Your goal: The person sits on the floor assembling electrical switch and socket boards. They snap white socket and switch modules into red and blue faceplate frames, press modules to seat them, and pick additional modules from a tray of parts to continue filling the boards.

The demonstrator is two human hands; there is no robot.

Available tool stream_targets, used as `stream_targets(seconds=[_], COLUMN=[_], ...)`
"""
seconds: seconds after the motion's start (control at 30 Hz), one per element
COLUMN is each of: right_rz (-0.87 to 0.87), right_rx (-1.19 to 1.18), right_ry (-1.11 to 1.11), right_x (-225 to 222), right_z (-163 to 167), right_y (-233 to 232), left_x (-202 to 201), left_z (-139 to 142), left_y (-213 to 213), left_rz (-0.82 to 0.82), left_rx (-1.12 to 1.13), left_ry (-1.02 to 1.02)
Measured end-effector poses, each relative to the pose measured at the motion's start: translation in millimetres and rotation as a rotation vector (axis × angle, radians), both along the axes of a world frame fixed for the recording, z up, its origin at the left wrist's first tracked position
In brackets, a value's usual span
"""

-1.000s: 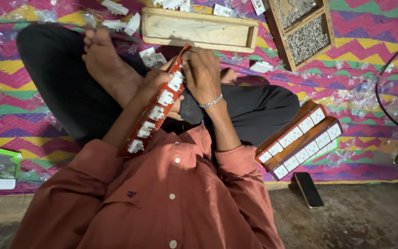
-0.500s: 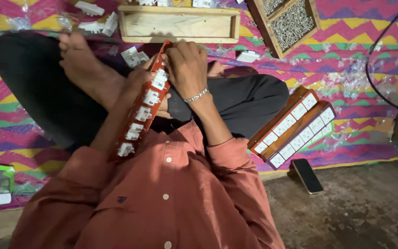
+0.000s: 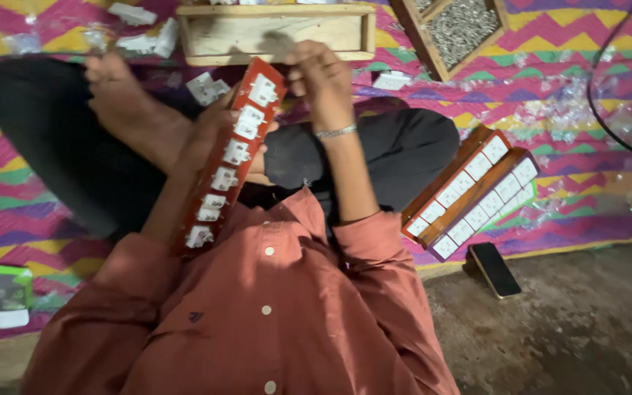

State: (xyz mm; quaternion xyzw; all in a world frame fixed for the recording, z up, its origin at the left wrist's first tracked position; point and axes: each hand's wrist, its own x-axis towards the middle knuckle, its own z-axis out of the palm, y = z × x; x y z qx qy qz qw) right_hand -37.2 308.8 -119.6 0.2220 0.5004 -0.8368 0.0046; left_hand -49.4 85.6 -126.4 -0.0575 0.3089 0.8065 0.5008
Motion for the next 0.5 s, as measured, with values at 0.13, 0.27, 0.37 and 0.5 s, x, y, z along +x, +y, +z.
stream_targets(seconds=[0.13, 0.27, 0.37, 0.5], right_rz=[-0.039, 0.214, 0.374, 0.64], right_rx=[-0.152, 0.001, 0.053, 0.146], right_ry=[0.013, -0.028, 0.092, 0.095], right_x=[-0.1, -6.0, -11.9, -20.9], right_z=[-5.6, -9.7, -7.4, -4.3], right_y=[7.4, -3.9, -3.4, -10.6], left_x=[9.6, 12.7, 10.3, 5.0], left_z=[4.1, 4.0, 0.9, -3.2], left_y=[-14.2, -24.7, -32.7, -38.6], left_rz=[0.016, -0.019, -0.035, -0.17], left_rx=[0.015, -0.057, -0.024, -0.077], left_ry=[-0.047, -0.083, -0.129, -0.251])
